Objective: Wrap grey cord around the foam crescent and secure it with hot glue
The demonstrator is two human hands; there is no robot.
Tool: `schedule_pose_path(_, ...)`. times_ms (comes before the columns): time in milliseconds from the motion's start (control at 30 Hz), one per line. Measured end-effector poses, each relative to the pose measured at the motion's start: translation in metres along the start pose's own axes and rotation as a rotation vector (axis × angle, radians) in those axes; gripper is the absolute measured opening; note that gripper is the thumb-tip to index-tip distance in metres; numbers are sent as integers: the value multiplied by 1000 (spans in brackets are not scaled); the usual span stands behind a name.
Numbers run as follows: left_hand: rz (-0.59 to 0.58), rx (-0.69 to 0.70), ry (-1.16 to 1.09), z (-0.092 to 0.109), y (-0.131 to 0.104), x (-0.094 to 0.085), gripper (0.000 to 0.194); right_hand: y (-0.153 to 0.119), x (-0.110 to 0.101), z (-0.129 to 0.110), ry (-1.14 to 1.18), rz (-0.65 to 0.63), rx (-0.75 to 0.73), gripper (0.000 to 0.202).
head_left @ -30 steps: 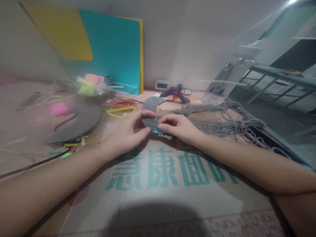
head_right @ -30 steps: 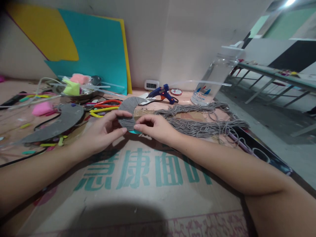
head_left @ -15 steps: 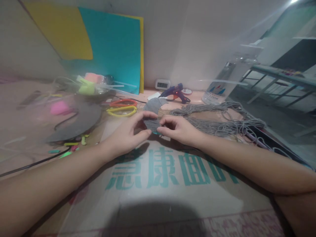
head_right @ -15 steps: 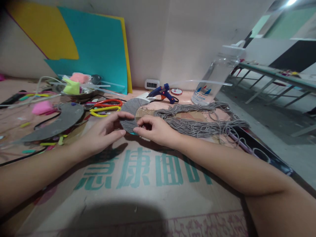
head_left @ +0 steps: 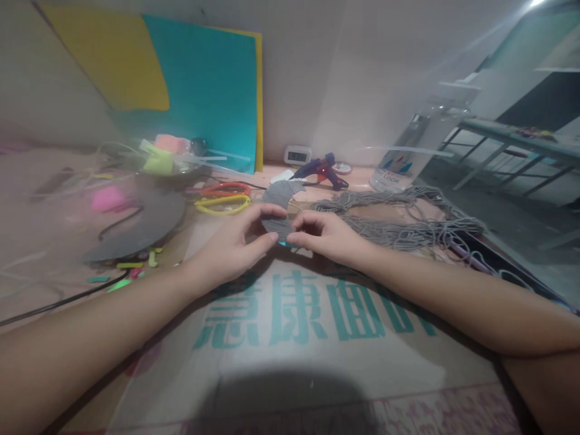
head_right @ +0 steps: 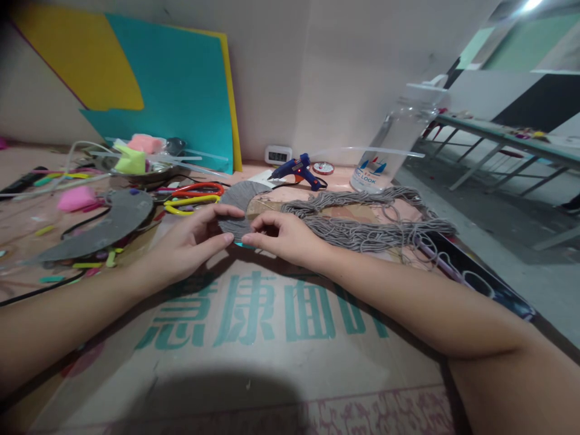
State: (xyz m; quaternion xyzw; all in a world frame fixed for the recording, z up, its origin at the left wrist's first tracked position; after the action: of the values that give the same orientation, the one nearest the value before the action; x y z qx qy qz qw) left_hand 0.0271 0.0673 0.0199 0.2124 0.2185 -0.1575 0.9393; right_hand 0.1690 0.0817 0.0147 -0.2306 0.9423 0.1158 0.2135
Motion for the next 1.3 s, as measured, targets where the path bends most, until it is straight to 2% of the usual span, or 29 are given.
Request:
schedule_pose_path(200, -31, 17, 4, -2, -1, 2, 34, 0, 1, -1, -38, -6, -60, 27)
schedule_pose_path(433, -18, 14, 46, 0, 1, 2, 34, -2, 2, -3, 19, -21, -33, 31)
schedule_pose_path(600, -26, -2, 49, 0, -1, 2, 34, -2, 1, -4, -20, 7, -39, 24)
schedule_pose_path(1300, -29, 5, 32, 2, 0, 3, 31, -3, 0, 0, -4, -3, -11, 31)
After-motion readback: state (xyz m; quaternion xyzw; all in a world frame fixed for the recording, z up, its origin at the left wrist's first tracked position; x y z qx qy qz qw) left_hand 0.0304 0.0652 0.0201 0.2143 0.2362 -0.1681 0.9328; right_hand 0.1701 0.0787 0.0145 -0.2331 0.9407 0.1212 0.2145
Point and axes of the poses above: each hand's wrist, its own y-axis towards the middle knuckle, its own x-axis out of the palm, z = x × y, the point moved 8 cm from there along y, towards the middle knuckle, and after that the axes turned 1 degree about -x, right-handed, at the moved point
